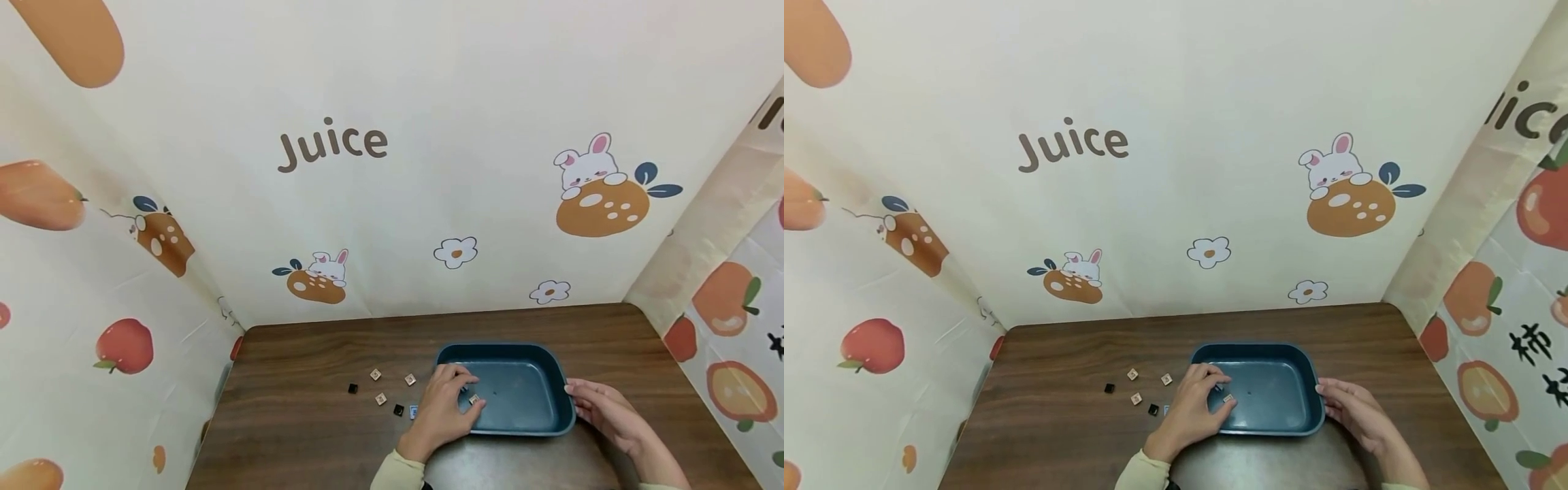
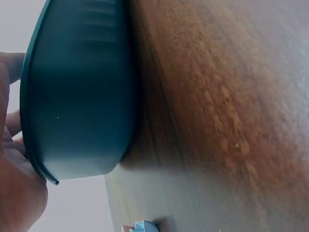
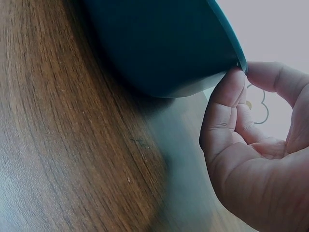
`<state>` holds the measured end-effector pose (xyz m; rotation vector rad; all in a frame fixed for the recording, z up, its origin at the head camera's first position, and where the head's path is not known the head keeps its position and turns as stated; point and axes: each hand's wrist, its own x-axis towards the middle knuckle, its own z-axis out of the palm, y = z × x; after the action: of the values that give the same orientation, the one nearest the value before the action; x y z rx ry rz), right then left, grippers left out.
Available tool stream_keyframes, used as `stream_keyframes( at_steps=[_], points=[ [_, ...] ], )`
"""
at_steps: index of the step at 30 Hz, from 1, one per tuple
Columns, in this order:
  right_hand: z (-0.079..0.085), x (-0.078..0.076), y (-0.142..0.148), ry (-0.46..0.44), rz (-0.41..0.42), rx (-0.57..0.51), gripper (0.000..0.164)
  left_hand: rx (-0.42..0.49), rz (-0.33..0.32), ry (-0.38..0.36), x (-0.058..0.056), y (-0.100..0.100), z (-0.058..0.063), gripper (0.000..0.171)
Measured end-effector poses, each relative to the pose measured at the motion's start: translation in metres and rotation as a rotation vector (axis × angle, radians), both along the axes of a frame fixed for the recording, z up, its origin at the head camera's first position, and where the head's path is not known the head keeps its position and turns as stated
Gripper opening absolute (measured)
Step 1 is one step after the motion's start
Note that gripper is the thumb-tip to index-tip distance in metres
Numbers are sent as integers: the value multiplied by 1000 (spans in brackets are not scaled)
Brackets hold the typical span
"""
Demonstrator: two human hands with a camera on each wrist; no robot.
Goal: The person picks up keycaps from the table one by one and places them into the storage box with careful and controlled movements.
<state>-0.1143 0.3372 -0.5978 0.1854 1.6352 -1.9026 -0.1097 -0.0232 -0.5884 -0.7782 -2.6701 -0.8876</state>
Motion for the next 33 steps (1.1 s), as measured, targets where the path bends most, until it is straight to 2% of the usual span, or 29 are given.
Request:
stream_keyframes(
  at_steps=[4,8,14,23,28,33],
  points=[
    [1,1,1,4,6,-8,34,36,8,-6,3,-2,4,31],
    [1,1,2,28,5,-22,36,54,18,-20,6,-7,13,33],
    [0,1,2,34,10,-21,37,99,54,-23,9,-22,23,37],
    [0,2,1,26,3,-13,37,141,161,-43,12,-57,18,36],
    [1,2,1,3,-6,1,34,119,228,-42,15,-75,12,37],
    [1,2,0,9,6,-19,35,116,258,-53,21,-88,2,36]
  ],
)
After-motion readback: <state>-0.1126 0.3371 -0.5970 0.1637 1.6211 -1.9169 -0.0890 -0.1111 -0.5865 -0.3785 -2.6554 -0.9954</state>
